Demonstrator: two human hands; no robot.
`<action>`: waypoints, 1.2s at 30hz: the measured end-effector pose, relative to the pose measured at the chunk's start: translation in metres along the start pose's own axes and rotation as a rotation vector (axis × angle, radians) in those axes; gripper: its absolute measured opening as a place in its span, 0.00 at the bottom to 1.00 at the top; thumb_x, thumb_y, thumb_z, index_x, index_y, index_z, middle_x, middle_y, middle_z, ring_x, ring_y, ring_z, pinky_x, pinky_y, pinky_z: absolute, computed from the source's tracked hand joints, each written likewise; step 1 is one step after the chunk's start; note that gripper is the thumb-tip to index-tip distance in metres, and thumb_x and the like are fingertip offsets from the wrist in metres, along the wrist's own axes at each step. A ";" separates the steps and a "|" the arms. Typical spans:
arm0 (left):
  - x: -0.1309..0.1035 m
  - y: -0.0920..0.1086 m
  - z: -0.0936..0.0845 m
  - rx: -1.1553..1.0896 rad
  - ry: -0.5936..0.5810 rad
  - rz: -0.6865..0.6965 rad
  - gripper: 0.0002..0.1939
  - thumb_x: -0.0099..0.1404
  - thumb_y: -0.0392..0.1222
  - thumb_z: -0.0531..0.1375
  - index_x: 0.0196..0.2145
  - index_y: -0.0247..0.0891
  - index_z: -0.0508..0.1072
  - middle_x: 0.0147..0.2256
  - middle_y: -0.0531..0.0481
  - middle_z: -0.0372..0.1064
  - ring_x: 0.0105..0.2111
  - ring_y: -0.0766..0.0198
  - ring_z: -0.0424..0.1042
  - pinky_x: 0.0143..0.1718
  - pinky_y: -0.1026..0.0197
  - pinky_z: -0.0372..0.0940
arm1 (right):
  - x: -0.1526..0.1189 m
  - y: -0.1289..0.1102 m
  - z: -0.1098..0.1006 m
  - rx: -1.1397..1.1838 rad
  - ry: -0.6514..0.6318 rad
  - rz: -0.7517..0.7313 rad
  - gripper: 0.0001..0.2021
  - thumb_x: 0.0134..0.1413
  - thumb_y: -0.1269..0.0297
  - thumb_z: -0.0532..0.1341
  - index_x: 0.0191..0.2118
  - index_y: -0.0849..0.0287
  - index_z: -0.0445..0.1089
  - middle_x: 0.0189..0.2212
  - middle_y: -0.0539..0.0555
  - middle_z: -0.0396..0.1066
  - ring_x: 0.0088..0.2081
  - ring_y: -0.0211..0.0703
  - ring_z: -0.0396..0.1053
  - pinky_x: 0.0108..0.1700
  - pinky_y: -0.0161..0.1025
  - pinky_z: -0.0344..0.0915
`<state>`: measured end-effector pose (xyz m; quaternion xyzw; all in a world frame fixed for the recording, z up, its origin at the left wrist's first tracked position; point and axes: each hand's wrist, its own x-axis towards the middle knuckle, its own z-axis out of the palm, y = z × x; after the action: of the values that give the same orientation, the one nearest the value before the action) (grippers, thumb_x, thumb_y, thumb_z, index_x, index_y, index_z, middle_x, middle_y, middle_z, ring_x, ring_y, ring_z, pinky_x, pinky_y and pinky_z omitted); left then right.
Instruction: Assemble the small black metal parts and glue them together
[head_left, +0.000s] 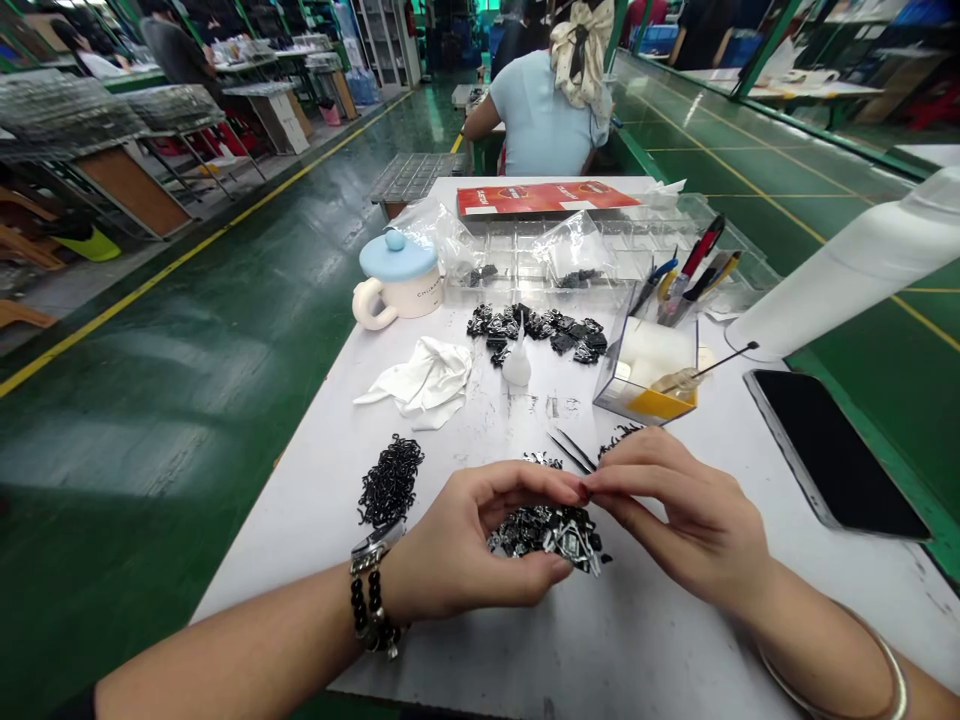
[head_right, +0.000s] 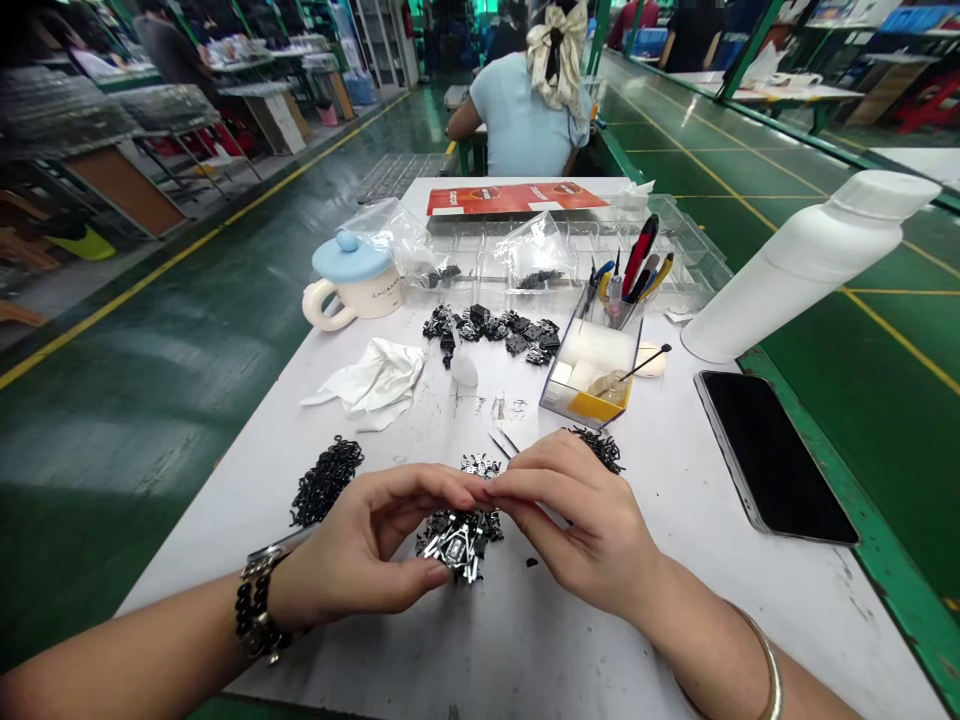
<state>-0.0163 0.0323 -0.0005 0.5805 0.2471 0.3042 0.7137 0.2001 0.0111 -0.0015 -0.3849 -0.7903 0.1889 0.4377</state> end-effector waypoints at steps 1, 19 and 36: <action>0.000 0.000 0.000 -0.003 0.001 -0.001 0.18 0.55 0.29 0.65 0.44 0.38 0.72 0.49 0.44 0.71 0.52 0.58 0.69 0.58 0.56 0.62 | 0.000 0.000 0.000 -0.009 -0.003 -0.010 0.17 0.54 0.79 0.57 0.45 0.51 0.69 0.32 0.52 0.71 0.34 0.42 0.69 0.35 0.42 0.66; 0.001 0.000 0.003 0.090 -0.006 0.056 0.20 0.54 0.26 0.64 0.44 0.39 0.71 0.55 0.44 0.67 0.57 0.56 0.65 0.61 0.55 0.58 | -0.011 -0.001 0.016 0.077 0.218 0.442 0.10 0.52 0.66 0.65 0.41 0.50 0.69 0.33 0.49 0.71 0.35 0.39 0.68 0.36 0.40 0.67; 0.004 0.000 0.010 0.580 0.103 0.374 0.19 0.48 0.26 0.63 0.41 0.32 0.72 0.49 0.38 0.73 0.48 0.59 0.73 0.53 0.64 0.67 | -0.005 -0.007 0.014 0.306 0.213 0.737 0.04 0.47 0.61 0.68 0.33 0.48 0.75 0.30 0.47 0.73 0.31 0.35 0.67 0.32 0.31 0.65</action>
<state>-0.0070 0.0282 0.0012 0.7784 0.2481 0.3757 0.4375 0.1871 0.0033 -0.0080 -0.5900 -0.5127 0.4074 0.4723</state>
